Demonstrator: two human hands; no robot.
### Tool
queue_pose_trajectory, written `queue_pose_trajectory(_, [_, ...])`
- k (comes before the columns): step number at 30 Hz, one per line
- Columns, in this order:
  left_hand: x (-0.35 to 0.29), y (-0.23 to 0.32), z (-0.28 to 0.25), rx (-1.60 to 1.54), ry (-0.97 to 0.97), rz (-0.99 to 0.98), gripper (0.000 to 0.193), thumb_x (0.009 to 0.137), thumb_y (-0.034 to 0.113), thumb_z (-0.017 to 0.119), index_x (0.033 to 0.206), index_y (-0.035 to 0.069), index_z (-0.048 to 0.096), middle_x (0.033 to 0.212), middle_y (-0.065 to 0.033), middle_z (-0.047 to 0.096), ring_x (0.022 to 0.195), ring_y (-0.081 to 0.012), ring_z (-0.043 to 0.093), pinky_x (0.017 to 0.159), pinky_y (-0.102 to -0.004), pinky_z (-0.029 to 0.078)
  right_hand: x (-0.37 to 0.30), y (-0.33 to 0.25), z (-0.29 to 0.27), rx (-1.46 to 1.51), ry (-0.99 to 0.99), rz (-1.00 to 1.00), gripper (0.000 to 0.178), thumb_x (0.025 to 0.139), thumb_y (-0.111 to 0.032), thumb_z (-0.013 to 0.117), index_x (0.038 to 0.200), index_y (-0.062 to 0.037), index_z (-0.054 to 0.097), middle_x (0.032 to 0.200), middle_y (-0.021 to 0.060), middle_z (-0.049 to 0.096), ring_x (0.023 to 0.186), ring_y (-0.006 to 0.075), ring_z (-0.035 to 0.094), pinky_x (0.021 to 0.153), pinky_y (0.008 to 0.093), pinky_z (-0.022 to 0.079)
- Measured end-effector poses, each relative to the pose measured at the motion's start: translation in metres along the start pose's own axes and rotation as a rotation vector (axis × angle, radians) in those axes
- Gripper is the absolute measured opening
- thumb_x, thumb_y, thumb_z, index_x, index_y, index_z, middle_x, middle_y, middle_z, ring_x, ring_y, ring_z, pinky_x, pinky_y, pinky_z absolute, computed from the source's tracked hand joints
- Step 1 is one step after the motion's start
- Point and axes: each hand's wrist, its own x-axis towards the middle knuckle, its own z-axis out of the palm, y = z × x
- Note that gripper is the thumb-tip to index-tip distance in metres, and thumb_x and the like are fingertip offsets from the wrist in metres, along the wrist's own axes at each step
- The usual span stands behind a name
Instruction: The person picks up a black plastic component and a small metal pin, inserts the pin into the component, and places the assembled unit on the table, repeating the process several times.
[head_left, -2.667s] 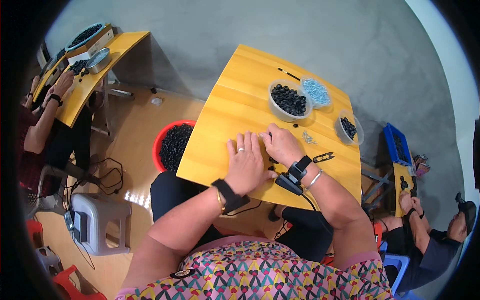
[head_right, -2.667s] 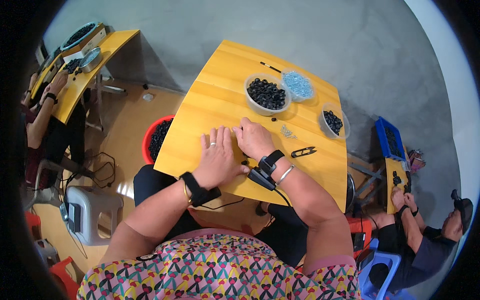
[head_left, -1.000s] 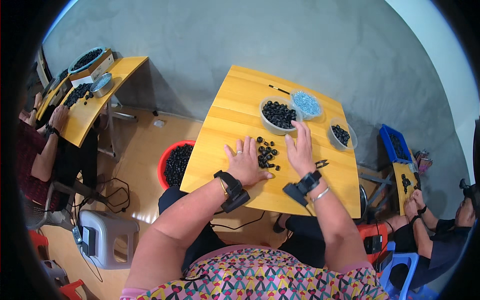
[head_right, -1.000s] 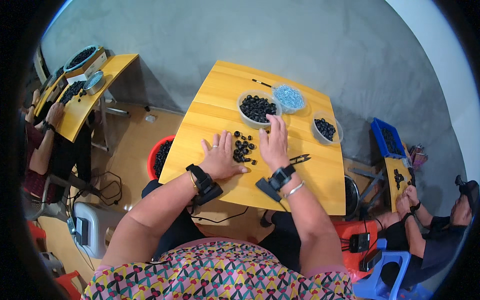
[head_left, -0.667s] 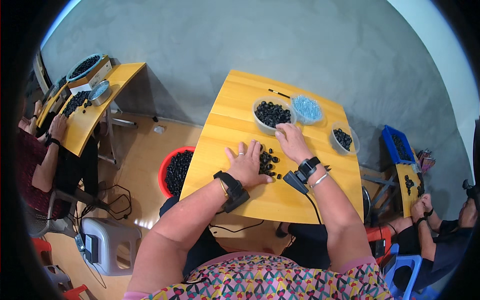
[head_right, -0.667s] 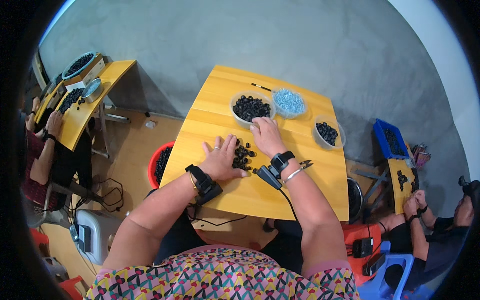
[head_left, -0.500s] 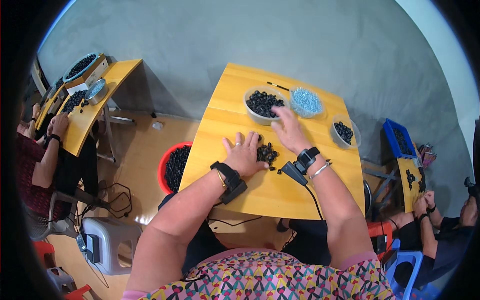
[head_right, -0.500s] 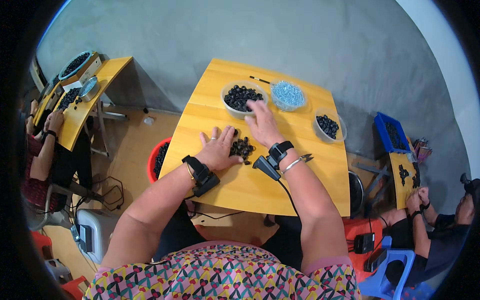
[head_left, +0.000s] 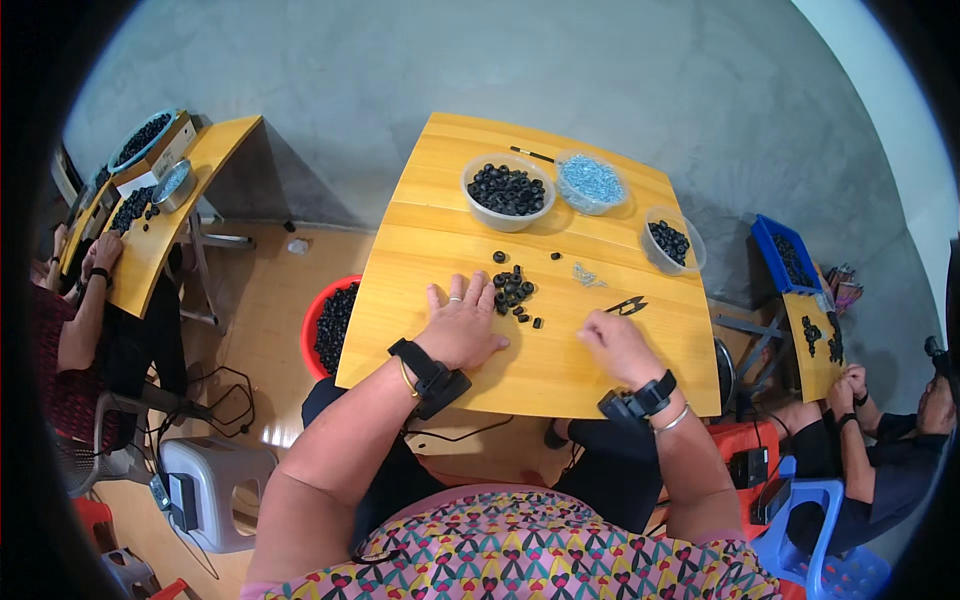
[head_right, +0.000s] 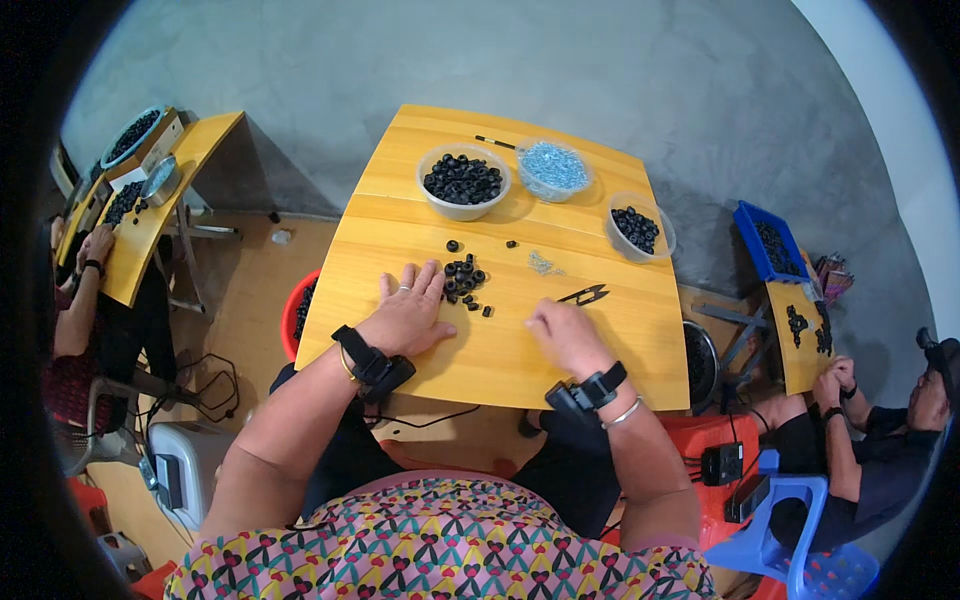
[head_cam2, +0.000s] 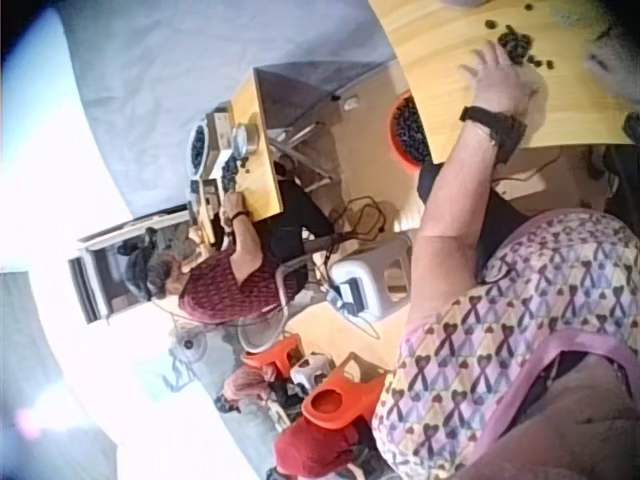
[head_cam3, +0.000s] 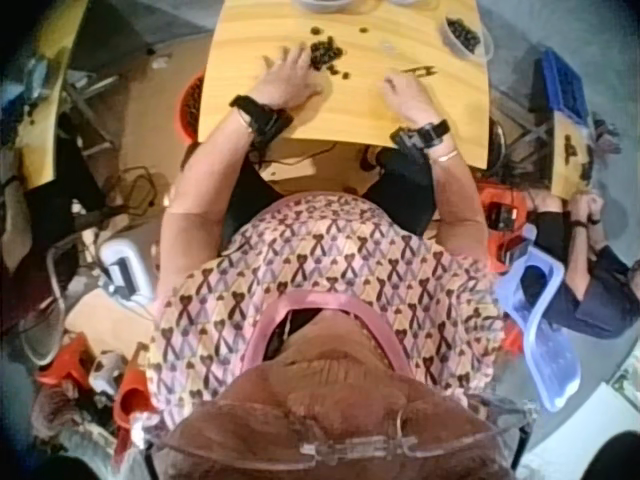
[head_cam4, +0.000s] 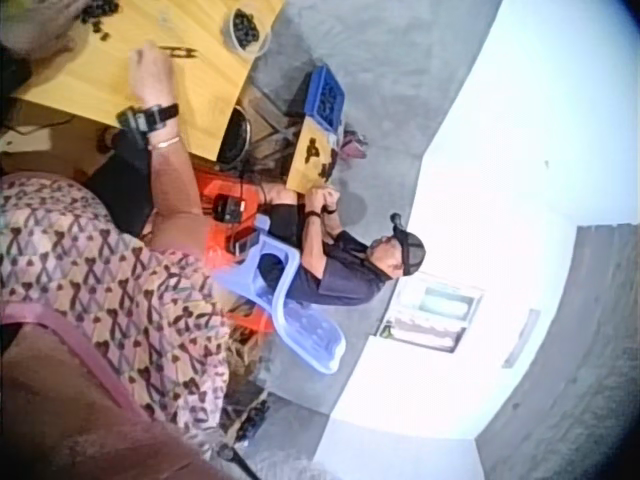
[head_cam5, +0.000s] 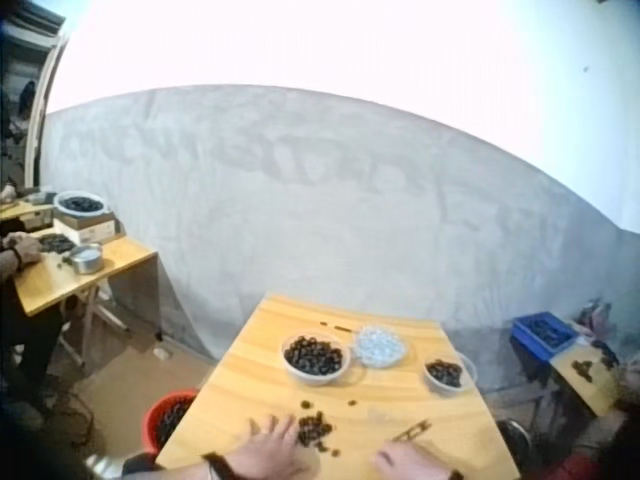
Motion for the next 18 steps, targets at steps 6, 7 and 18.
queue_pose_trajectory(6, [-0.017, 0.021, -0.025, -0.341, 0.149, 0.042, 0.074, 0.077, 0.035, 0.061, 0.130, -0.003, 0.026, 0.133, -0.0217, 0.032, 0.124, -0.0353, 0.030, 0.102, -0.0435, 0.025, 0.019, 0.025, -0.013, 0.086, 0.191, 0.090, 0.011, 0.077, -0.013, 0.055, 0.076, -0.0019, 0.056, 0.068, 0.0158, 0.058, 0.068, 0.0324, 0.057, 0.060, 0.0370, 0.045])
queue_pose_trajectory(7, [-0.023, 0.033, -0.029, -0.632, 0.196, 0.223, 0.061, 0.078, 0.026, 0.062, 0.126, -0.003, 0.036, 0.124, -0.0232, 0.043, 0.117, -0.0321, 0.040, 0.098, -0.0373, 0.032, 0.025, 0.033, -0.017, 0.088, 0.190, 0.095, 0.011, 0.077, -0.013, 0.055, 0.076, -0.0019, 0.056, 0.068, 0.0158, 0.058, 0.068, 0.0324, 0.057, 0.060, 0.0370, 0.045])
queue_pose_trajectory(18, [-0.008, 0.043, 0.032, -1.904, -0.292, 0.064, 0.031, 0.088, 0.017, 0.052, 0.112, -0.003, 0.052, 0.094, -0.0087, 0.060, 0.083, -0.0122, 0.057, 0.077, -0.0262, 0.048, 0.064, 0.061, -0.008, -0.049, 0.144, 0.073, 0.009, 0.078, -0.007, 0.055, 0.081, 0.0012, 0.055, 0.073, 0.0151, 0.059, 0.068, 0.0264, 0.058, 0.064, 0.0324, 0.045])
